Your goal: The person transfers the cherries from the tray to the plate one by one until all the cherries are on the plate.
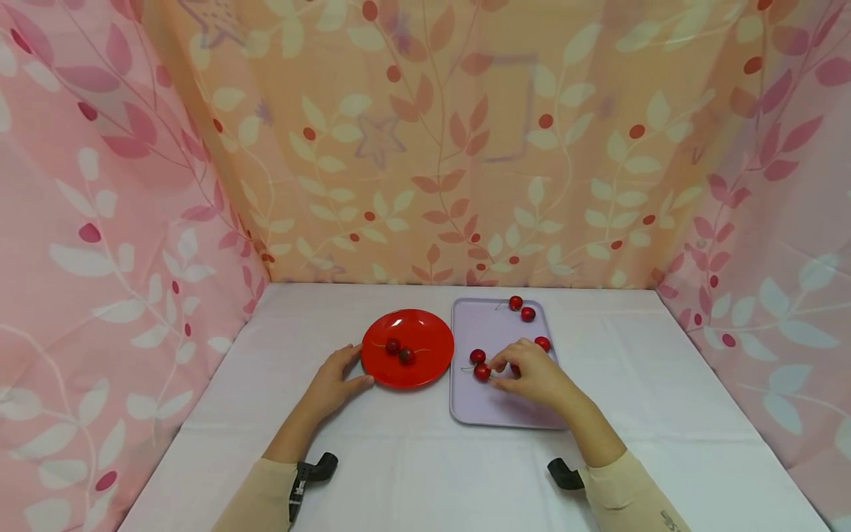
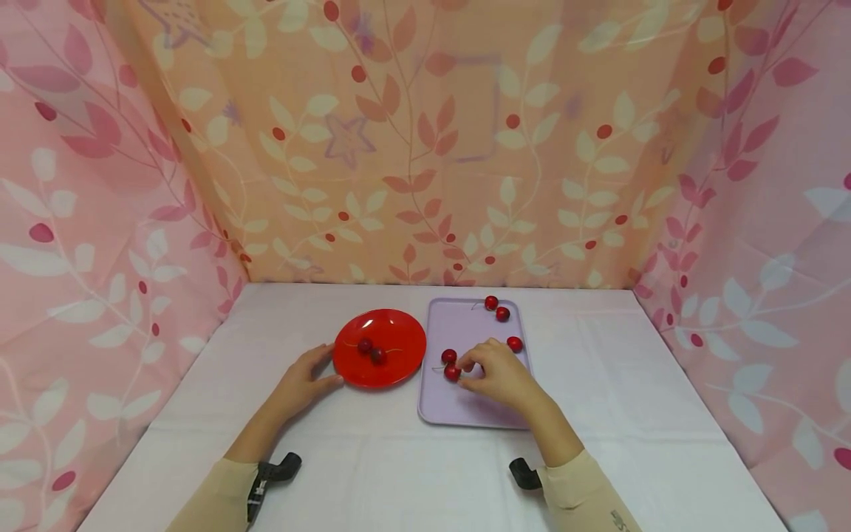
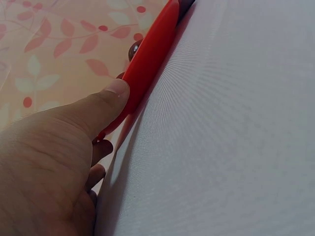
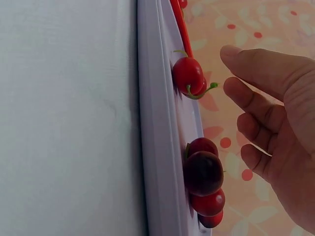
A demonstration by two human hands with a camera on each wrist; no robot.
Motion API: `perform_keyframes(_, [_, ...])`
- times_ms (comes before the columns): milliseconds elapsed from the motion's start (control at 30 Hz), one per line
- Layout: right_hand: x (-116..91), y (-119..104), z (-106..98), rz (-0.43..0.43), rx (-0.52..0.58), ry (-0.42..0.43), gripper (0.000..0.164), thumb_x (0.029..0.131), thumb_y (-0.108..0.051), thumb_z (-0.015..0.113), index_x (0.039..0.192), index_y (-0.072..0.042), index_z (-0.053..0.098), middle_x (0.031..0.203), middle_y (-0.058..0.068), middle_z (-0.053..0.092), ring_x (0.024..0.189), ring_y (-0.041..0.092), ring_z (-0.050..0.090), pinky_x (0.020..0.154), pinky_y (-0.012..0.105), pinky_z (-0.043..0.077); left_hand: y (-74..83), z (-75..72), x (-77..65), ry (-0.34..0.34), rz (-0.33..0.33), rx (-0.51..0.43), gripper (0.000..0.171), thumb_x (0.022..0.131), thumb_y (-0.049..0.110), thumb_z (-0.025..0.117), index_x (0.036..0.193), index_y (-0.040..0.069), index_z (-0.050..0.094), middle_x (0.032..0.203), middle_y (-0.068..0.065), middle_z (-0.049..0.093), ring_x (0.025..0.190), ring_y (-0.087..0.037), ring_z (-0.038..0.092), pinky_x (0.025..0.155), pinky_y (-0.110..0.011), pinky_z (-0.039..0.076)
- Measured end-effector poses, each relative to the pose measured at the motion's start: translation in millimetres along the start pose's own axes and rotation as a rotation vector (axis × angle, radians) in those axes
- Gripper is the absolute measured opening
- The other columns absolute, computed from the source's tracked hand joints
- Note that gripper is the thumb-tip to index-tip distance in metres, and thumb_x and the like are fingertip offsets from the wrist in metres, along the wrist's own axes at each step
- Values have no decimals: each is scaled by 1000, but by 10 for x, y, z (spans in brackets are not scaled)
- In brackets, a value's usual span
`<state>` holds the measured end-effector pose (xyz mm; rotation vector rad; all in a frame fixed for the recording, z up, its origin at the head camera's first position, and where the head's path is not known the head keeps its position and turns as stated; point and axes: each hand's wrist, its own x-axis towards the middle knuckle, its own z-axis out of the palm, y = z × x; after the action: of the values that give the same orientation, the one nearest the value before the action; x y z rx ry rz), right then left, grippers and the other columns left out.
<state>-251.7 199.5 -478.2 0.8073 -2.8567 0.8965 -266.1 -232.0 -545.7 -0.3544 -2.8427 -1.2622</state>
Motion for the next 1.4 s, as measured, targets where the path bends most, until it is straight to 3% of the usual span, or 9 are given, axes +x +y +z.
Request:
perform_keyframes(200, [-33, 86, -13, 1, -36, -28, 23, 81, -25, 88, 100, -21, 77, 88, -4, 67, 89, 14, 52, 76, 29, 46, -3, 0, 0, -2, 0, -3, 81, 87, 41, 81, 157, 20, 44, 160, -7, 45, 153, -33, 30, 121, -61, 27])
perform_keyframes(433, [-54, 138, -17, 10, -41, -78, 19, 81, -25, 87, 97, -23, 77, 81, -10, 62, 88, 14, 53, 75, 28, 48, 11, 1, -8, 3, 15, -1, 81, 87, 41, 81, 156, 18, 44, 159, -9, 46, 152, -36, 31, 121, -62, 28])
perform_keyframes(633, [-47, 176, 31, -15, -35, -56, 15, 82, -20, 87, 93, -22, 77, 75, -20, 58, 84, 9, 51, 94, 40, 51, 33, -4, -22, 6, 17, -4, 82, 87, 40, 82, 156, 15, 45, 159, -11, 46, 152, -37, 31, 121, -62, 27])
perform_keyframes(867, [-40, 177, 58, -70, -45, -10, 12, 81, -13, 84, 88, -19, 78, 75, -20, 61, 82, 9, 51, 75, 28, 47, 40, -8, -26, 3, 15, 2, 83, 87, 43, 80, 157, 16, 44, 159, -11, 46, 152, -37, 31, 120, -63, 27])
perform_keyframes(1100, [-41, 163, 19, 10, 4, 3, 12, 84, -10, 81, 88, -21, 77, 80, -18, 64, 86, 8, 54, 78, 27, 53, 43, -8, -8, 2, 13, -3, 82, 87, 41, 81, 156, 16, 44, 159, -12, 45, 152, -37, 31, 120, -63, 27])
perform_keyframes(1400, [-28, 169, -25, 30, 47, 32, 13, 85, -8, 80, 88, -21, 77, 80, -15, 63, 83, 8, 55, 72, 23, 52, 53, -8, -19, 2, 8, -11, 81, 87, 38, 82, 155, 13, 45, 158, -13, 46, 152, -38, 31, 120, -63, 28])
